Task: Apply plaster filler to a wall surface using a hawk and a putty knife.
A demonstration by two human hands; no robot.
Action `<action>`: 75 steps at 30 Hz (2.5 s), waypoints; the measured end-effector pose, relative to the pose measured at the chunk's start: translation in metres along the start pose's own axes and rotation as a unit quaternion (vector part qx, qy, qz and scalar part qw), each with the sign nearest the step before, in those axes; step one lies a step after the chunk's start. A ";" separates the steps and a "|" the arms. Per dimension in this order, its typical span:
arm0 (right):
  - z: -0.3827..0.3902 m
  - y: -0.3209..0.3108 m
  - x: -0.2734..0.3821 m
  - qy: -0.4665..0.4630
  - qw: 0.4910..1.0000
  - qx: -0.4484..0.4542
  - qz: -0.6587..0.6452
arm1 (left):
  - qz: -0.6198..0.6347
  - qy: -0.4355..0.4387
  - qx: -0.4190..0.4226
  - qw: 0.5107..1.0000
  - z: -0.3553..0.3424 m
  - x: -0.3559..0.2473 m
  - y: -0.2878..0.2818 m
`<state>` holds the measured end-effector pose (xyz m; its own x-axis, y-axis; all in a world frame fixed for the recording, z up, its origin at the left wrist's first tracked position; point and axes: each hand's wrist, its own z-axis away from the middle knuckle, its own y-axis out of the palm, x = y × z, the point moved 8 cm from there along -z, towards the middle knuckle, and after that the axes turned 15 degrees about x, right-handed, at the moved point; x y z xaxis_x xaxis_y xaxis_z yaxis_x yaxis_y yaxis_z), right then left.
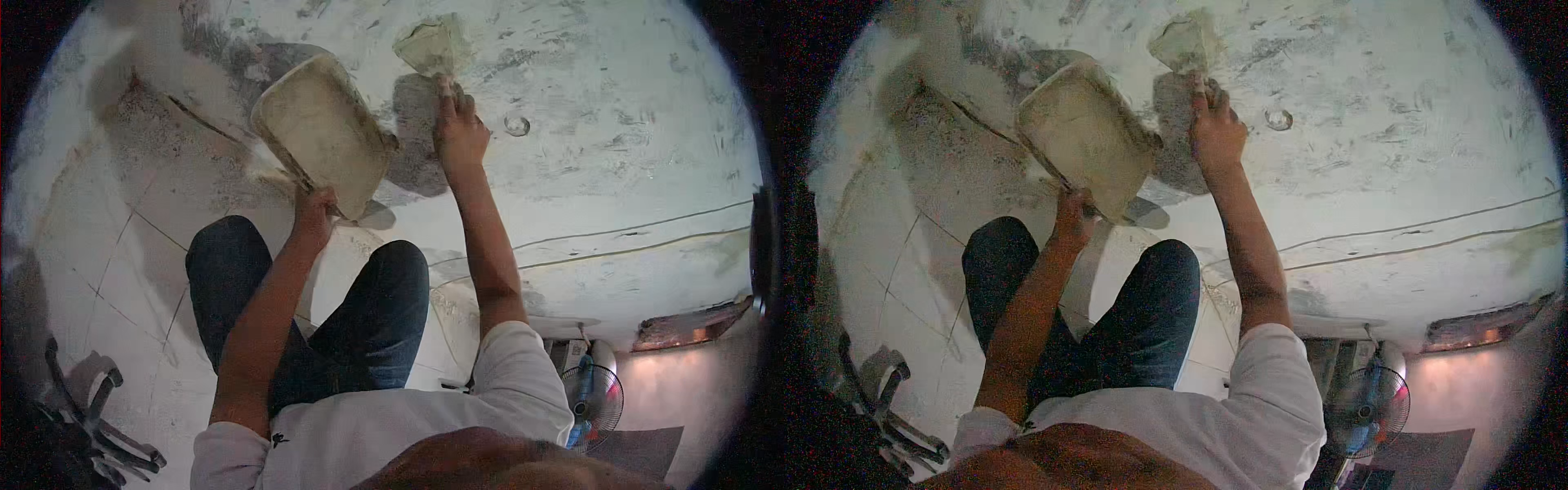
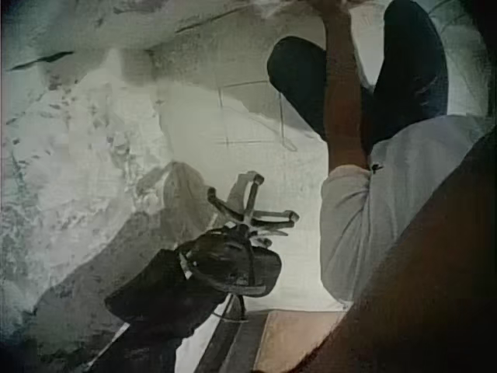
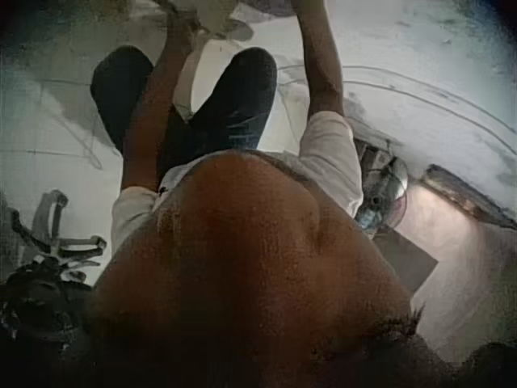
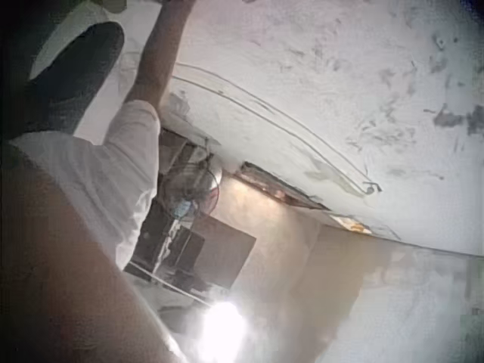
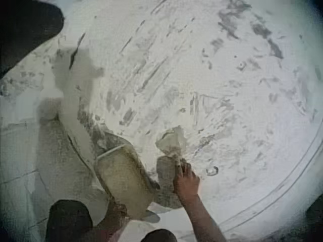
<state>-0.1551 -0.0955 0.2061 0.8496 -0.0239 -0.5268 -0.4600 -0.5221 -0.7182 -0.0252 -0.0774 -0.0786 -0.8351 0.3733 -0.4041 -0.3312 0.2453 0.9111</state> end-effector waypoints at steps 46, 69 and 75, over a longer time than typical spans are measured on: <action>-0.012 -0.039 -0.023 -0.008 0.473 -0.101 -0.875 | -0.318 0.120 0.065 0.938 0.000 -0.006 -0.016; 0.134 -0.005 0.053 -0.178 0.902 0.289 -0.267 | 0.008 0.007 0.057 0.998 0.010 -0.019 0.003; 0.109 -0.032 0.028 -0.176 0.874 0.312 -0.327 | -0.151 0.076 0.133 0.977 0.010 -0.042 0.023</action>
<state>-0.1445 0.0138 0.1648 0.9024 0.4264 0.0615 -0.0492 0.2438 -0.9686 0.0071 -0.0784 -0.0414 -0.7789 0.1156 -0.6165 -0.4638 0.5554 0.6902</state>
